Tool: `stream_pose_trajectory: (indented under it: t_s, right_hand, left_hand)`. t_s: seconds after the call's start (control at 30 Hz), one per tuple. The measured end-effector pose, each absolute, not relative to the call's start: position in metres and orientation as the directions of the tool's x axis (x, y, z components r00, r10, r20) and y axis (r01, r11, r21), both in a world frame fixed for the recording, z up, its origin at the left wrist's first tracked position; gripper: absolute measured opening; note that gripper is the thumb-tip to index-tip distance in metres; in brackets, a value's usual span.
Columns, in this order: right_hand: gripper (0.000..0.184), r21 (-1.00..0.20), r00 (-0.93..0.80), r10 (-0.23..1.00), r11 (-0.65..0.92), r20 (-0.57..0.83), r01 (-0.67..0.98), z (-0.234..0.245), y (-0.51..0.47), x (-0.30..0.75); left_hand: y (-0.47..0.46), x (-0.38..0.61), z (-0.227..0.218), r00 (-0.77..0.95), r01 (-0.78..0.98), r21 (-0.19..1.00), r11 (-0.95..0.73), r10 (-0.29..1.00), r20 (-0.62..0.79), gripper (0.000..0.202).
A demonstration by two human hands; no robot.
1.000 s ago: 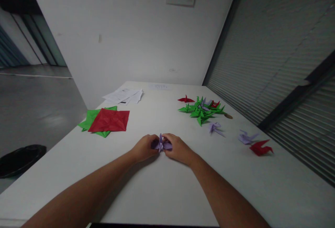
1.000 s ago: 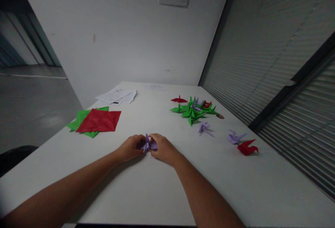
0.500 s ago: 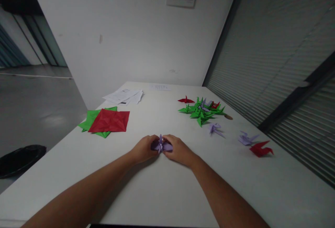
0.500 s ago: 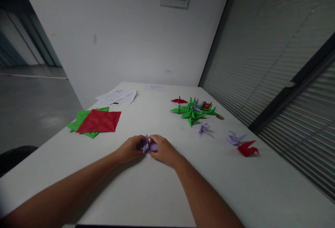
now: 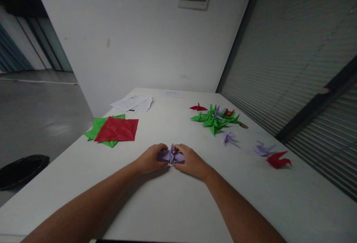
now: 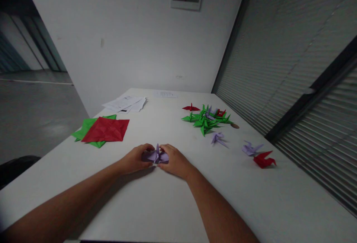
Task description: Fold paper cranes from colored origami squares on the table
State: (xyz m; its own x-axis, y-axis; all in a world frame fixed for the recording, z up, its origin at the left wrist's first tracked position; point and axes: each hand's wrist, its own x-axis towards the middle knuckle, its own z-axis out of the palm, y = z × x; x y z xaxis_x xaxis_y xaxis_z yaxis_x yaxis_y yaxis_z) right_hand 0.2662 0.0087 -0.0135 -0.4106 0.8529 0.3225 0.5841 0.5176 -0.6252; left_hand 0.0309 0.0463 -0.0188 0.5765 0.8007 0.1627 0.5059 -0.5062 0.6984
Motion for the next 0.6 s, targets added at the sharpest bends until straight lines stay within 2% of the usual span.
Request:
stream_pose_trajectory:
  t_s: [0.27, 0.47, 0.6]
  right_hand:
    - [0.054, -0.547, -0.385, 0.828, 0.559, 0.407, 0.623, -0.0114, 0.0077, 0.2647]
    - [0.043, -0.546, -0.384, 0.835, 0.549, 0.394, 0.633, -0.0114, 0.0084, 0.2632]
    - [0.043, -0.581, -0.378, 0.849, 0.528, 0.368, 0.62, -0.0112, 0.0077, 0.2627]
  left_hand:
    - [0.0485, 0.0264, -0.0183, 0.619, 0.397, 0.669, -0.628, 0.721, 0.31, 0.019]
    - [0.0481, 0.028, -0.0192, 0.633, 0.438, 0.599, -0.671, 0.703, 0.325, 0.021]
    - [0.0488, 0.0271, -0.0189, 0.641, 0.455, 0.569, -0.685, 0.695, 0.325, 0.022]
